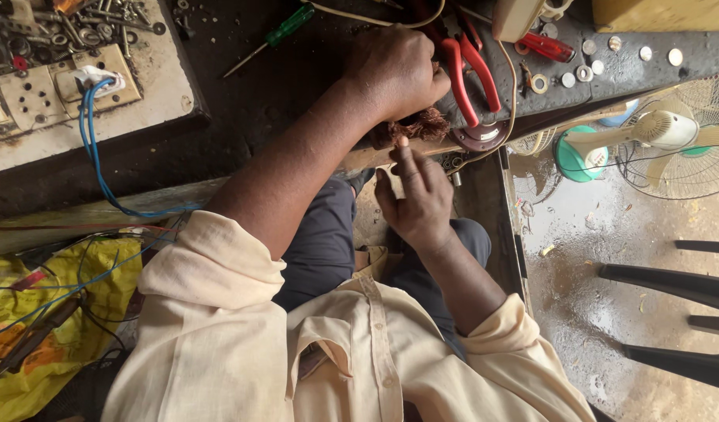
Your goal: The person uses red-handled pliers to repeatedly cut a bundle of copper wire held in the left hand. The person trims the wire into smaller pieces while seated at a cluttered workbench.
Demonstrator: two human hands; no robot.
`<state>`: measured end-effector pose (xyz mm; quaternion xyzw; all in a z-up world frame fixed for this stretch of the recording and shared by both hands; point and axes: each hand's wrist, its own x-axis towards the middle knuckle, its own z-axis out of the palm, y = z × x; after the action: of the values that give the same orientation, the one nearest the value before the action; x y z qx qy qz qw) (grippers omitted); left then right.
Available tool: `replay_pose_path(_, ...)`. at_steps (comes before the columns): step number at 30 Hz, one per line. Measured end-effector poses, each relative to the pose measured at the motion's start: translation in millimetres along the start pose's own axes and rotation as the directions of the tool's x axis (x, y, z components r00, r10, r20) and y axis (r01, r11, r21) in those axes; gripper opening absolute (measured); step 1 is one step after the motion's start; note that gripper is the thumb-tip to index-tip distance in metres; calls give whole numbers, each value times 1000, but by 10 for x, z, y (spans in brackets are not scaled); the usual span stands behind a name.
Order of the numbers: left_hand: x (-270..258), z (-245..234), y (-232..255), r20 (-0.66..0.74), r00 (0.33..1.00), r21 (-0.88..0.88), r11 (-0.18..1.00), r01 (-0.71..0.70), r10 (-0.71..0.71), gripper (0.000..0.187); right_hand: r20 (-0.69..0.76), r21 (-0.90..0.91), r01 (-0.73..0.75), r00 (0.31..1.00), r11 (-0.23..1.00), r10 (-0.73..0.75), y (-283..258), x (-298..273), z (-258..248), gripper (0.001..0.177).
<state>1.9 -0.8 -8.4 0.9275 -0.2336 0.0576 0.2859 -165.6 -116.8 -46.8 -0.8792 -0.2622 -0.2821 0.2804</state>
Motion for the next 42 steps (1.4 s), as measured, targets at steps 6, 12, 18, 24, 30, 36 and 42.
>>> replay_pose_path(6,-4,-26,18,-105,990,4,995,-97,97,36,-55,-81,15,998,997,-20,152,-95,-112,50)
replay_pose_path(12,-18,-29,45,-38,998,35,998,-44,45,35,-298,-172,7,953,985,-59,246,72,-273,29)
replay_pose_path(18,5,-43,43,-10,1000,8,1000,-15,15,33,-194,-202,144,964,969,-184,155,399,-280,24)
replay_pose_path(24,10,25,4,-72,996,6,999,-47,47,32,-148,-149,184,967,971,-206,203,445,-310,22)
replay_pose_path(30,10,-7,5,-134,987,19,996,-90,92,33,-179,-63,144,972,988,-153,318,458,-256,17)
replay_pose_path(36,10,-82,59,-53,997,12,998,-59,59,35,-201,183,-62,975,981,99,333,367,-161,13)
replay_pose_path(42,11,-32,33,15,999,13,999,-38,38,32,-101,709,-169,937,685,336,438,222,-56,15)
